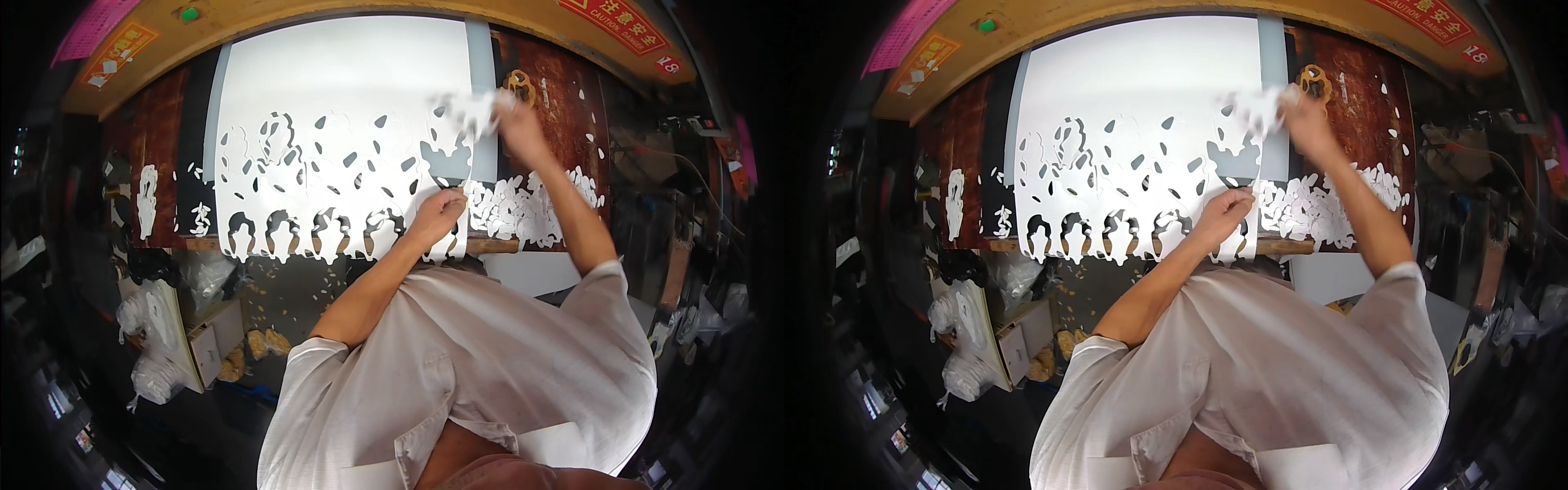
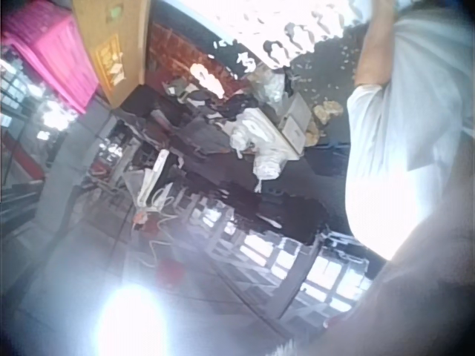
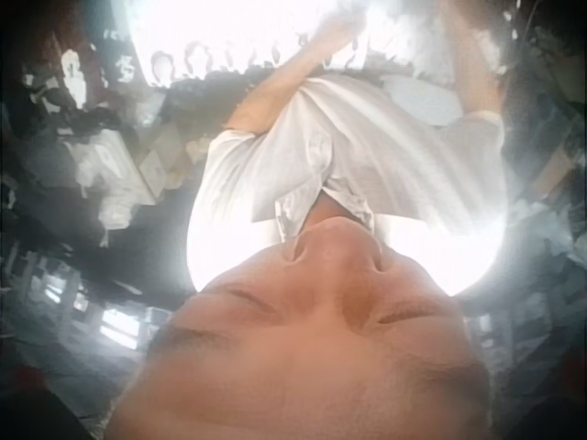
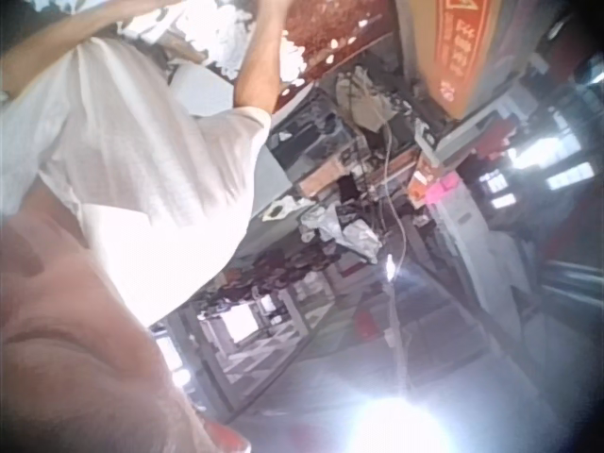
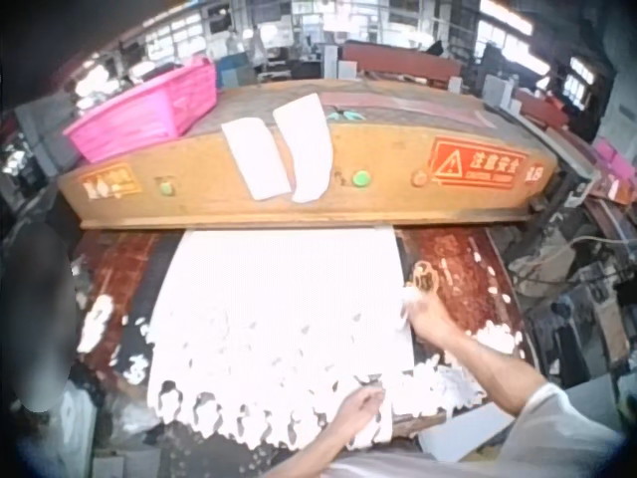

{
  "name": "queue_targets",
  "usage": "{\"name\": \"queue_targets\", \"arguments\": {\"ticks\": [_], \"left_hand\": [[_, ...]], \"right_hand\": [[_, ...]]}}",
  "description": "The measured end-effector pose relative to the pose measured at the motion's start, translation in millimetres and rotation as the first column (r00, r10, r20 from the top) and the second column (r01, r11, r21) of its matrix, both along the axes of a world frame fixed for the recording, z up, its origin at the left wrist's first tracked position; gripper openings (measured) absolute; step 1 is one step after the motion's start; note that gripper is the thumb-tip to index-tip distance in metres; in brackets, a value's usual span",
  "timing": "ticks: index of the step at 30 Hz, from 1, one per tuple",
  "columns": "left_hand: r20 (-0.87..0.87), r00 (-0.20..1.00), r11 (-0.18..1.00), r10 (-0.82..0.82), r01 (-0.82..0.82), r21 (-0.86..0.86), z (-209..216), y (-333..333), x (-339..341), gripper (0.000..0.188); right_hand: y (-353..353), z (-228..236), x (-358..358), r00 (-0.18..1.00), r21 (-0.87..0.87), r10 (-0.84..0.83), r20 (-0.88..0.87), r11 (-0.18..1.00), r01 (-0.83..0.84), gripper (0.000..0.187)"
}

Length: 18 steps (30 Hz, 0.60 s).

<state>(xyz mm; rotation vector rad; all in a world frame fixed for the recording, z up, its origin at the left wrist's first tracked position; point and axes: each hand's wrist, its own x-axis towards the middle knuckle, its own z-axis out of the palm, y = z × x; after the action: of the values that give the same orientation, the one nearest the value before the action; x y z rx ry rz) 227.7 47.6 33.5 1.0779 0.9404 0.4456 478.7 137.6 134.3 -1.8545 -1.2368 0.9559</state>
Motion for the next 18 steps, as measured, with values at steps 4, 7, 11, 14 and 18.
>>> {"name": "queue_targets", "arguments": {"ticks": [4, 7, 11, 14, 18], "left_hand": [[0.072, 0.995, 0.996, 0.074, -0.077, 0.038, -7.3, -17.7, -5.0, 0.022], [-0.098, 0.995, 0.984, 0.005, 0.013, 0.177, -12.6, -25.9, -10.7, 0.021], [0.056, 0.998, 0.916, 0.033, -0.053, 0.398, -15.2, -27.5, -4.5, 0.022], [-0.082, 0.994, 0.910, 0.069, -0.029, 0.413, -4.0, -29.8, -9.8, 0.022], [-0.075, 0.995, 0.960, 0.068, -0.045, 0.276, 27.9, -35.9, -49.3, 0.019]], "right_hand": [[113.9, 6.8, 63.8, 0.967, 0.411, -0.240, 0.086, 0.893, 0.185, 0.036], [143.3, -11.0, 86.9, 0.996, 0.477, -0.073, 0.059, 0.878, 0.036, 0.037], [190.1, 28.9, 119.5, 0.950, 0.456, -0.297, 0.094, 0.861, 0.224, 0.038], [196.7, 68.2, 119.8, 0.961, 0.425, -0.224, 0.159, 0.894, 0.139, 0.043], [133.5, 86.7, 58.2, 0.980, 0.525, -0.034, 0.198, 0.848, -0.076, 0.044]]}}
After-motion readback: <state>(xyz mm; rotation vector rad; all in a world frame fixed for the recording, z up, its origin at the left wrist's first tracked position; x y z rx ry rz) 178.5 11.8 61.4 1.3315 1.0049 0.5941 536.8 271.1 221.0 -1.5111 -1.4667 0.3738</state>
